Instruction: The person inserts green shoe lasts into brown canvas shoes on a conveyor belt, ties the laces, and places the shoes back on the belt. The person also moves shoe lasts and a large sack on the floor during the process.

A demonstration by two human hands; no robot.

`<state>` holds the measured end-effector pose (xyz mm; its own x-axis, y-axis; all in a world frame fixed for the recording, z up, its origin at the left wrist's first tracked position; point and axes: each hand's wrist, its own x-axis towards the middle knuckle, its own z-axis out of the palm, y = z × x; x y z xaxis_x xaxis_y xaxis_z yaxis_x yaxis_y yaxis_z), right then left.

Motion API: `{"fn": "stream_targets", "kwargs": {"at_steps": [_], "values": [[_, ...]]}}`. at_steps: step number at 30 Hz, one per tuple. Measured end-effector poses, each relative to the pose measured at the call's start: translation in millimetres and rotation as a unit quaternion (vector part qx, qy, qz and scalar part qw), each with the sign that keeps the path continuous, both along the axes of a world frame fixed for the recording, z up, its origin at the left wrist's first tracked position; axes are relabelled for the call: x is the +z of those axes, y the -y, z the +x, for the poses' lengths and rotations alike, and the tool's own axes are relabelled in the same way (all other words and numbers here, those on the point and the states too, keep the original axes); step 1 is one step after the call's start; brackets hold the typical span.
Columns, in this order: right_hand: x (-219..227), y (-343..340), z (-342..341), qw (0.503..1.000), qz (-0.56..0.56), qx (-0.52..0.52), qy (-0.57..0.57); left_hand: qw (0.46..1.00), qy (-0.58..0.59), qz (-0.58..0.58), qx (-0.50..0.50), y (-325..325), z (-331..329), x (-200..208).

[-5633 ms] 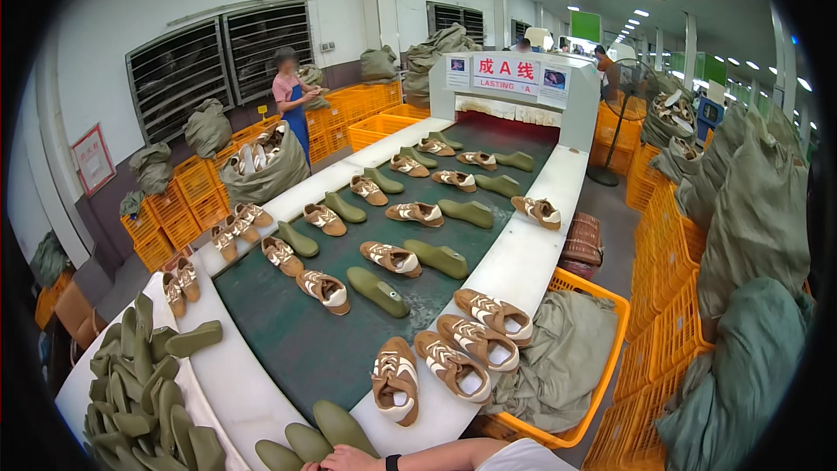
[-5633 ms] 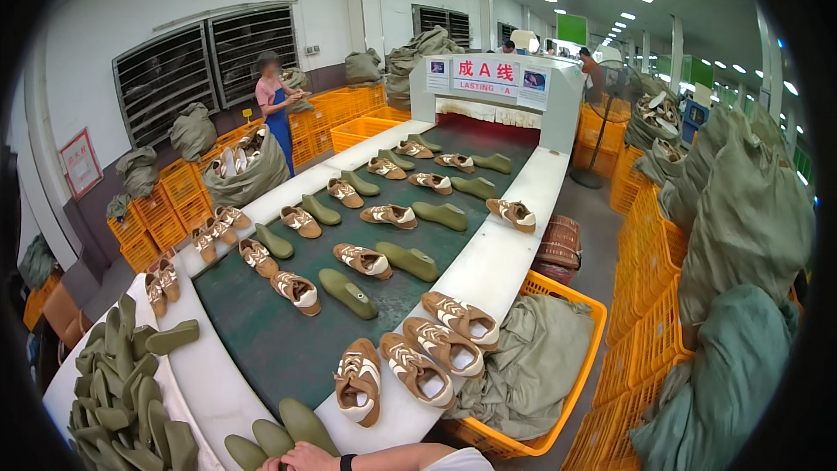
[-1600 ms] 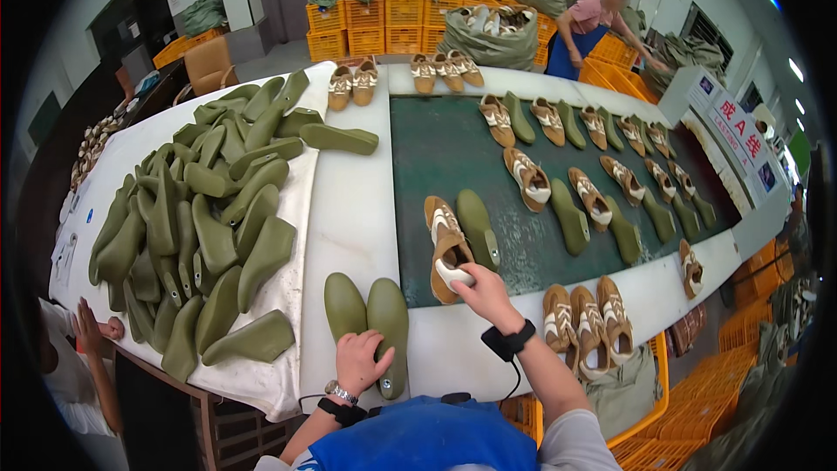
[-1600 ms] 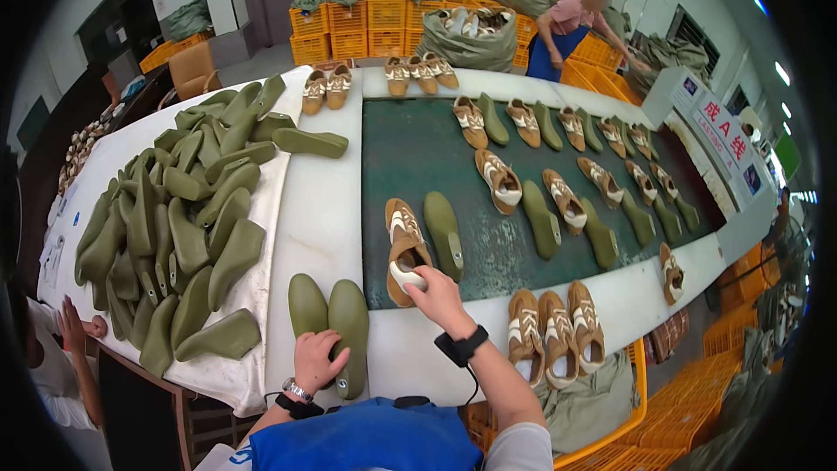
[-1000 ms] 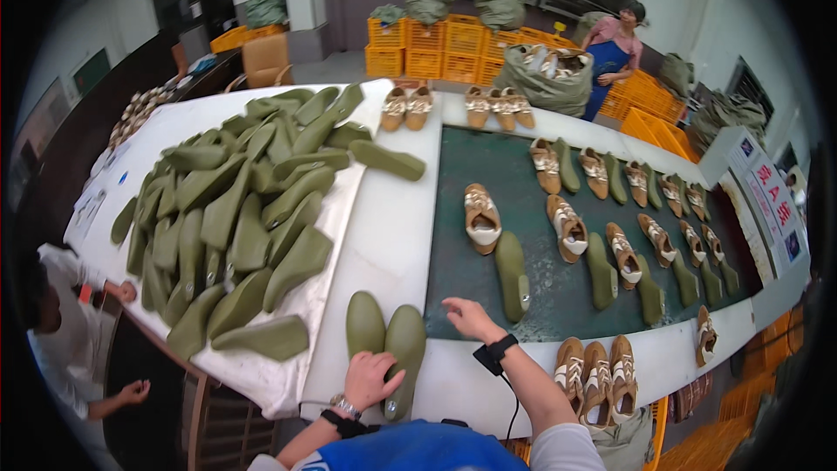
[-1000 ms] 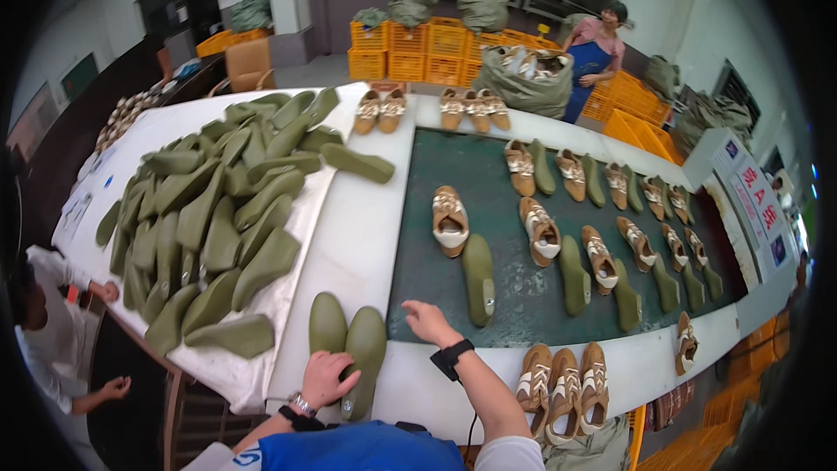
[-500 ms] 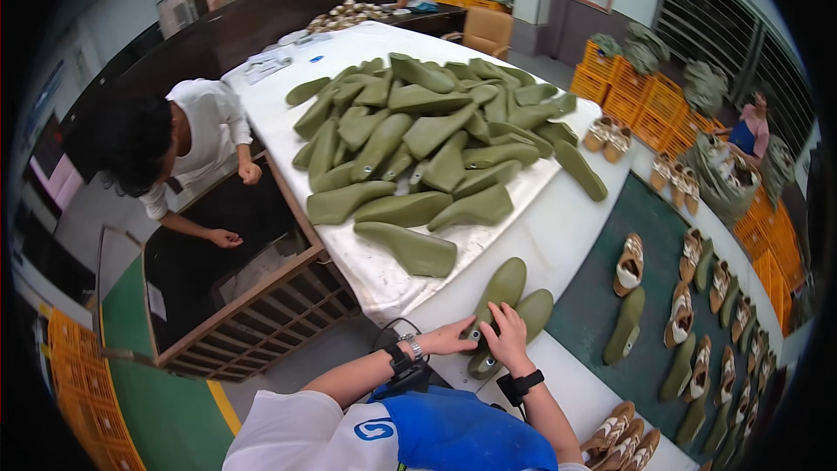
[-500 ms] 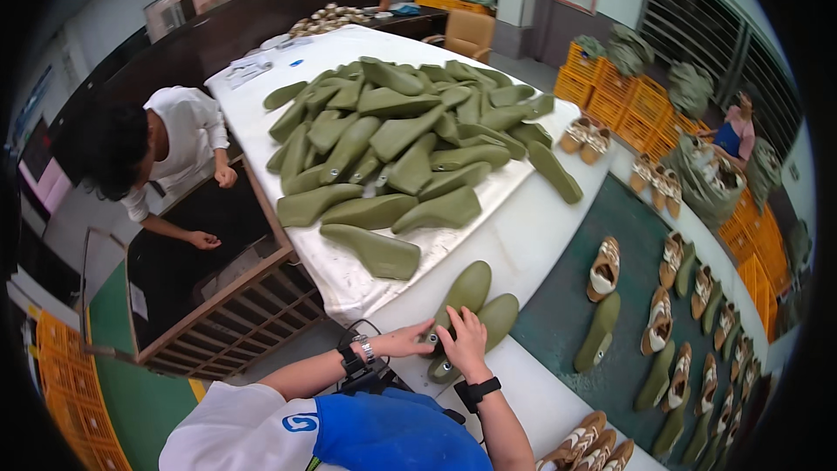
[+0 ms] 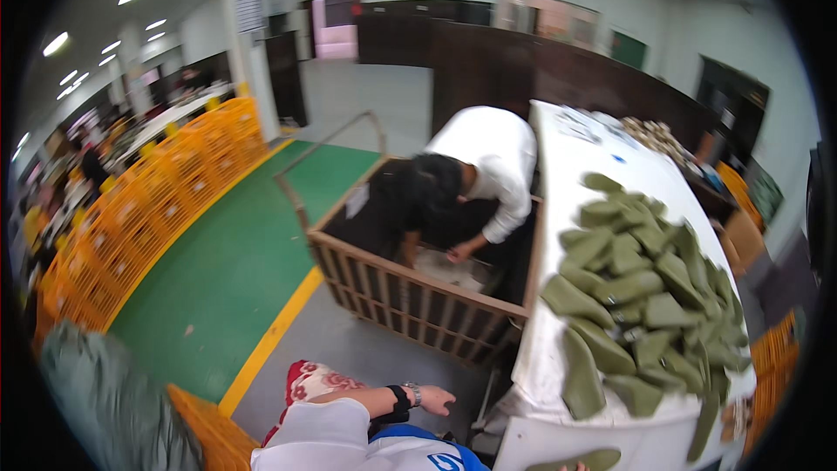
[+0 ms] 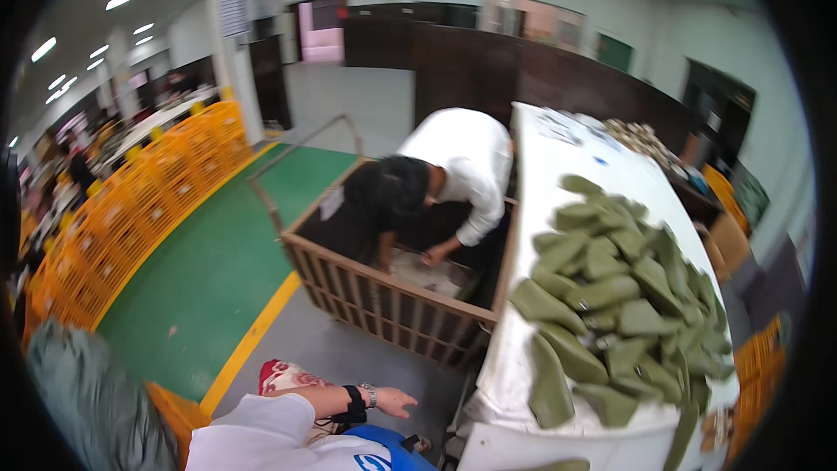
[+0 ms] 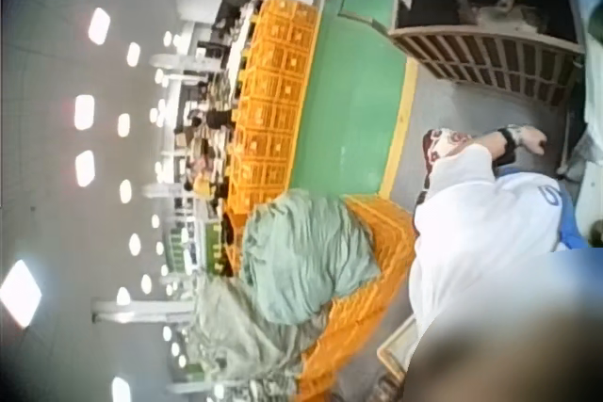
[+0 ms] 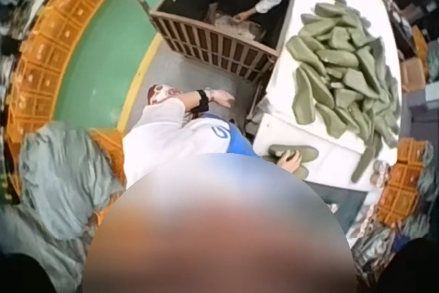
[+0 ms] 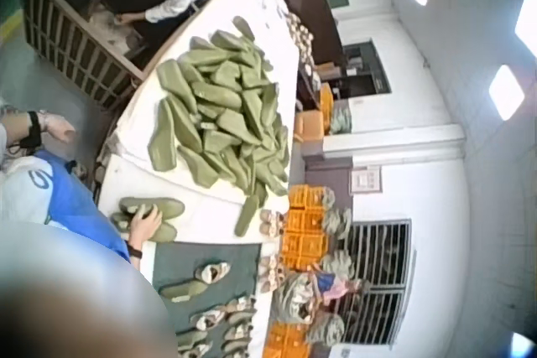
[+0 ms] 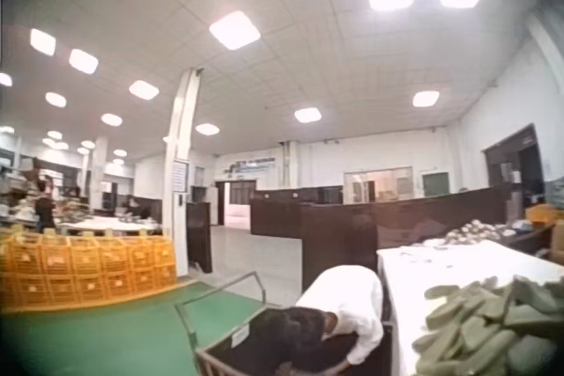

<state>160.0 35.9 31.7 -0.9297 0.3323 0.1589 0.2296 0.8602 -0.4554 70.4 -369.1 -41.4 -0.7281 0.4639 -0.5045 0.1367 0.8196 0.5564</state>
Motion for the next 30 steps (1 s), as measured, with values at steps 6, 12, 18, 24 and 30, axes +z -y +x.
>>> {"fn": "stream_targets", "kwargs": {"at_steps": [6,12,18,24,30], "values": [[2,-8,-8,0.956,0.208,0.184,-0.099,0.947,0.227,0.124,0.190,80,149,-54],[25,17,-13,0.972,0.092,0.200,-0.077,0.833,0.308,0.233,0.396,68,245,-19],[30,45,-36,0.953,0.100,0.268,-0.096,0.784,0.295,0.275,0.472,47,279,30],[30,54,-42,0.946,0.103,0.291,-0.098,0.793,0.299,0.247,0.470,38,275,49],[30,59,-44,0.942,0.110,0.301,-0.100,0.787,0.319,0.257,0.460,36,260,67]]}}
